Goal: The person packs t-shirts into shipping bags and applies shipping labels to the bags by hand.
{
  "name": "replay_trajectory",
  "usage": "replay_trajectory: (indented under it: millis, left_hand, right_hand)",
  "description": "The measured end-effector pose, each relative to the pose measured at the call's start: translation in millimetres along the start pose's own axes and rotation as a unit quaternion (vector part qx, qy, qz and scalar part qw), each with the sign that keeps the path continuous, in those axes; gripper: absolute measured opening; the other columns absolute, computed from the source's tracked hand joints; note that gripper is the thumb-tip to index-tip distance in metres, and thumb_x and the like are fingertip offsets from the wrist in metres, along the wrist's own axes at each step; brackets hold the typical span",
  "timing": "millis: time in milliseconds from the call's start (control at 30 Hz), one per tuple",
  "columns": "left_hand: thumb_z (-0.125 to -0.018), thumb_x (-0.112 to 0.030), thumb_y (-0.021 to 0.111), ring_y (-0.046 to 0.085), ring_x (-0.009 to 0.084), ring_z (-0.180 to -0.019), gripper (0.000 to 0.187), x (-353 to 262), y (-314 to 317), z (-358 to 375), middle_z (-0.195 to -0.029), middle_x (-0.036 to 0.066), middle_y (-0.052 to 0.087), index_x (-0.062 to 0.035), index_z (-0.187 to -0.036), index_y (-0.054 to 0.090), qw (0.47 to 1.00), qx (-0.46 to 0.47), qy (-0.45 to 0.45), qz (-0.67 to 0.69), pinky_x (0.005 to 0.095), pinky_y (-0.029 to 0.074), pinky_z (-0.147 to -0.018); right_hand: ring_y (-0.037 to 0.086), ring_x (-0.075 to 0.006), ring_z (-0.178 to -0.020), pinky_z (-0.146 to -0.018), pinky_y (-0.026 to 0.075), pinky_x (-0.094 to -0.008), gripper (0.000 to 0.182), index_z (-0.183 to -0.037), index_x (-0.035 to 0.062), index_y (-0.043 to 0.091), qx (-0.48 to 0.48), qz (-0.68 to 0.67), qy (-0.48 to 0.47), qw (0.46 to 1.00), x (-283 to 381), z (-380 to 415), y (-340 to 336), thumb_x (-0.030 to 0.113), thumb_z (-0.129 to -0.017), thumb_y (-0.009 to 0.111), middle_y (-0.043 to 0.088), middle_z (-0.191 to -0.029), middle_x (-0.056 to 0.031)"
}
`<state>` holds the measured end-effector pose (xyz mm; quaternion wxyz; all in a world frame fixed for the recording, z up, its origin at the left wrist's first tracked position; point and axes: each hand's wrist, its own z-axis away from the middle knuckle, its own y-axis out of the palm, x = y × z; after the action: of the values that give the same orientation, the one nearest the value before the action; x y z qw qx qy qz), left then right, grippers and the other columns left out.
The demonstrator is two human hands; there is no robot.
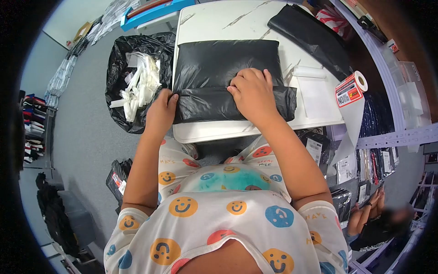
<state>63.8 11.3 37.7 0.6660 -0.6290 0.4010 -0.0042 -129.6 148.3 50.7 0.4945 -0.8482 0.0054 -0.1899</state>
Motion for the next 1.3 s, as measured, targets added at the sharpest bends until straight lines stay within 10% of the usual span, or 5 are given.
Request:
replay_trajectory:
  millis: [100, 267, 500, 1133, 1300]
  left_hand:
    - [-0.079, -0.018, 0.058, 0.052, 0.0362, -0.095, 0.026, -18, -2, -8, -0.105, 0.015, 0.056, -0.0087, -0.104, 0.054, 0.957, -0.199, 0.208, -0.035, 0.0405, 0.041, -0.080]
    - [-0.082, -0.023, 0.054, 0.030, 0.0306, -0.126, 0.042, -60, 27, -21, -0.133, 0.012, 0.036, -0.0126, -0.122, 0.047, 0.924, -0.100, 0.352, -0.109, 0.0471, 0.027, -0.098]
    - [-0.084, -0.036, 0.047, 0.031, 0.0318, -0.125, 0.048, -49, 50, -39, -0.134, 0.013, 0.036, -0.0139, -0.126, 0.044, 0.934, -0.074, 0.328, -0.122, 0.0494, 0.026, -0.099]
    - [-0.086, -0.036, 0.044, 0.029, 0.0305, -0.127, 0.047, -48, 51, -41, -0.135, 0.013, 0.035, -0.0143, -0.128, 0.041, 0.937, -0.078, 0.320, -0.115, 0.0468, 0.024, -0.101]
    - [-0.080, -0.029, 0.056, 0.042, 0.0290, -0.113, 0.036, -48, 30, -21, -0.116, 0.009, 0.051, -0.0114, -0.111, 0.056, 0.933, -0.103, 0.345, -0.031, 0.0427, 0.031, -0.093]
  right_hand:
    - [0.048, -0.0204, -0.102, -0.096, 0.027, -0.0510, 0.010, -0.079, 0.0099, 0.061, -0.001, -0.011, 0.006, 1.000, -4, 2, 6, 0.019, -0.078, 0.060, 0.053, -0.093, -0.0020]
    - [0.038, -0.0294, -0.117, -0.098, 0.025, -0.0525, 0.027, -0.101, 0.0130, 0.057, -0.032, 0.032, 0.004, 0.999, -1, 1, 8, 0.024, -0.077, 0.061, 0.047, -0.116, -0.0093]
    - [0.024, -0.0359, -0.128, -0.101, 0.021, -0.0516, 0.056, -0.132, 0.0203, 0.036, 0.039, 0.126, 0.027, 0.991, -14, -1, 11, 0.037, -0.081, 0.053, 0.026, -0.139, -0.0151]
    - [0.026, -0.0349, -0.127, -0.102, 0.020, -0.0505, 0.055, -0.130, 0.0208, 0.039, 0.050, 0.105, 0.038, 0.993, -16, -5, 13, 0.044, -0.081, 0.049, 0.031, -0.138, -0.0147]
    - [0.043, -0.0254, -0.112, -0.098, 0.025, -0.0491, 0.040, -0.114, 0.0127, 0.053, -0.066, 0.007, 0.000, 0.998, -15, 18, 6, 0.029, -0.078, 0.058, 0.052, -0.111, -0.0096]
